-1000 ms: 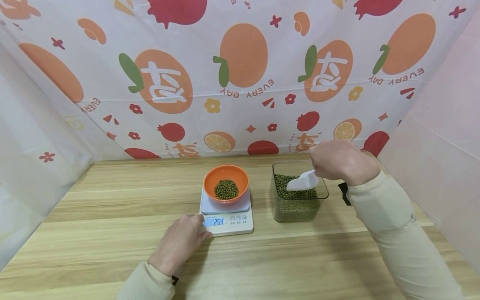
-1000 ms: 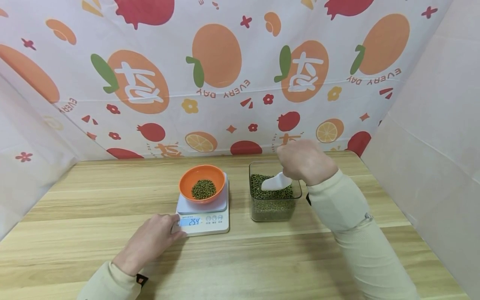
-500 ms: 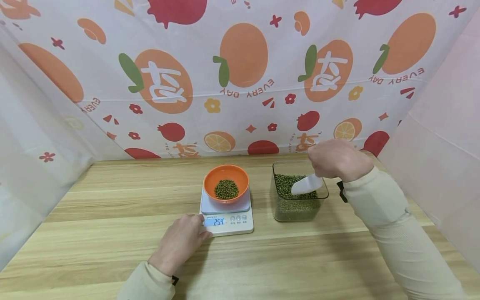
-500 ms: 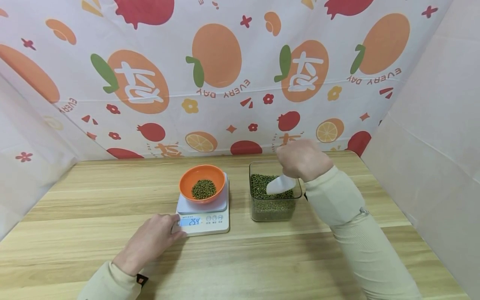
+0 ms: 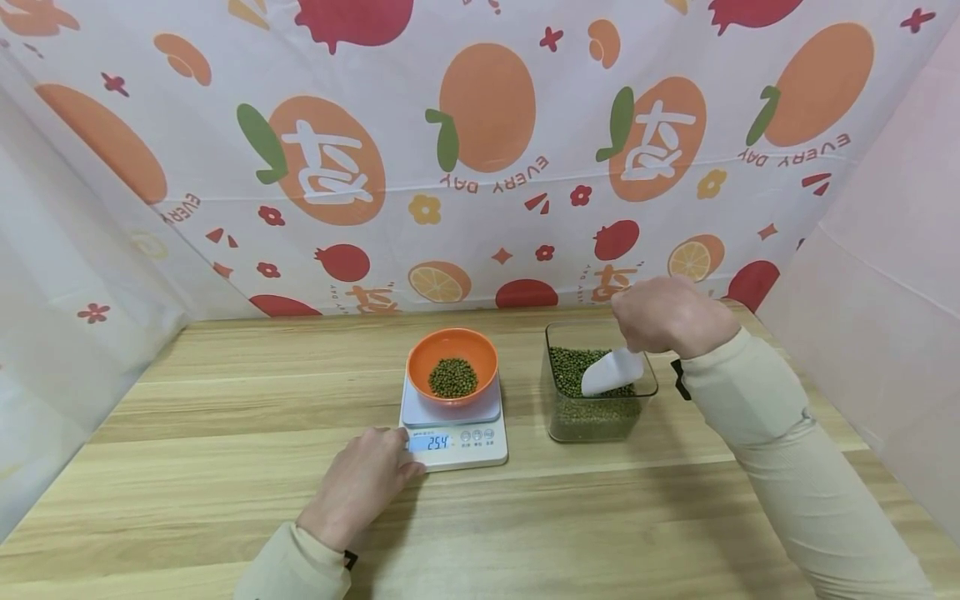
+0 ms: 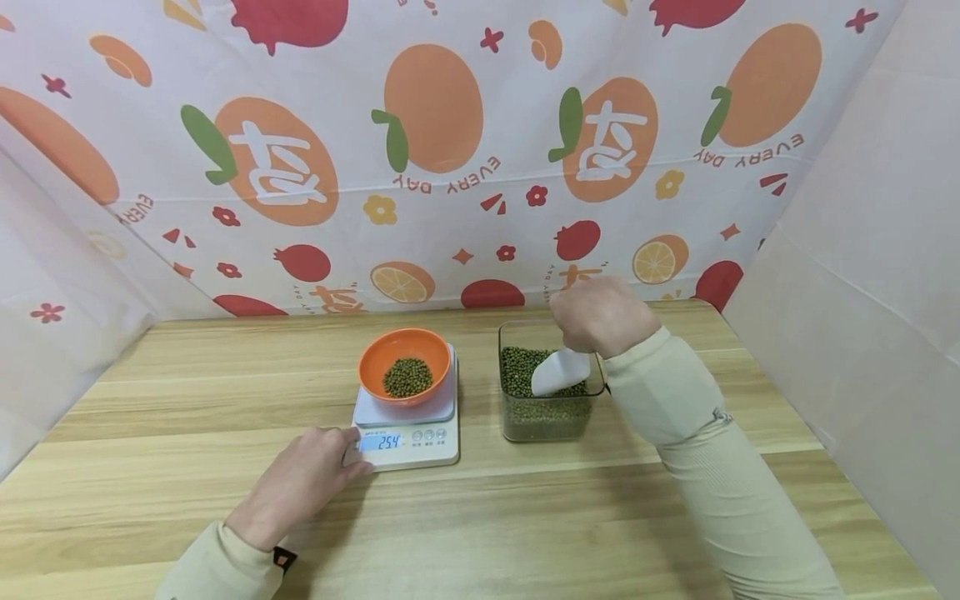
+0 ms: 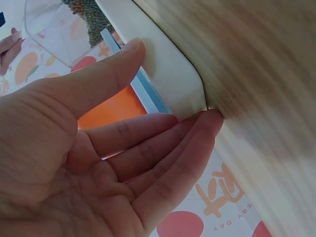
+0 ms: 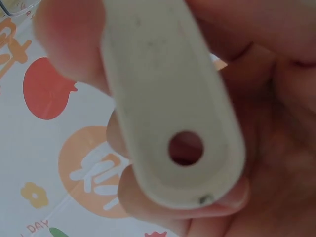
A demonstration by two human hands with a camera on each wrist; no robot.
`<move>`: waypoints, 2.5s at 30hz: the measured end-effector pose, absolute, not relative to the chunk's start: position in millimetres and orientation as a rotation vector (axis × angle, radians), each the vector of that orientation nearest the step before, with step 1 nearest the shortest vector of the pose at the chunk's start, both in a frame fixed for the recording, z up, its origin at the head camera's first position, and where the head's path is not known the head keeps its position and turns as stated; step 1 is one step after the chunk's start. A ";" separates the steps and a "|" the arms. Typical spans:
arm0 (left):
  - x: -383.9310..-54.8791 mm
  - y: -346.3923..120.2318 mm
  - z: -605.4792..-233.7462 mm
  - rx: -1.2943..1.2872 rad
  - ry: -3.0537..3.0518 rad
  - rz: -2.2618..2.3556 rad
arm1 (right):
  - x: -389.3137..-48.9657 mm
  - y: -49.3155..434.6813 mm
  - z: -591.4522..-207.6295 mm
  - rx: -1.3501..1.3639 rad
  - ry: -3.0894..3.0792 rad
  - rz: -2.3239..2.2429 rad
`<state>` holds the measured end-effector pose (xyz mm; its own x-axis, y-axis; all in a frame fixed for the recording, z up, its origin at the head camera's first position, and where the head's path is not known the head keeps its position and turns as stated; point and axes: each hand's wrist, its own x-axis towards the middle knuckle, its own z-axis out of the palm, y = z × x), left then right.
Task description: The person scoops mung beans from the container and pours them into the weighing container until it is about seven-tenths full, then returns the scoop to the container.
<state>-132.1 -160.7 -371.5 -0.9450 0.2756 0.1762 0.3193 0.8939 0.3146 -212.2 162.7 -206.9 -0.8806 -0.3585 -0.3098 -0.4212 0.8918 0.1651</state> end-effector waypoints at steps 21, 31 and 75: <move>-132.2 -160.6 -370.3 -0.457 -2.938 -0.537 | -211.1 154.8 -226.8 -0.579 2.780 0.398; -132.3 -160.7 -369.1 -0.448 -2.948 -0.515 | -208.9 153.6 -241.6 -0.658 2.857 0.427; -133.8 -159.6 -369.5 -0.440 -2.981 -0.554 | -207.6 166.6 -279.4 -0.852 2.940 0.187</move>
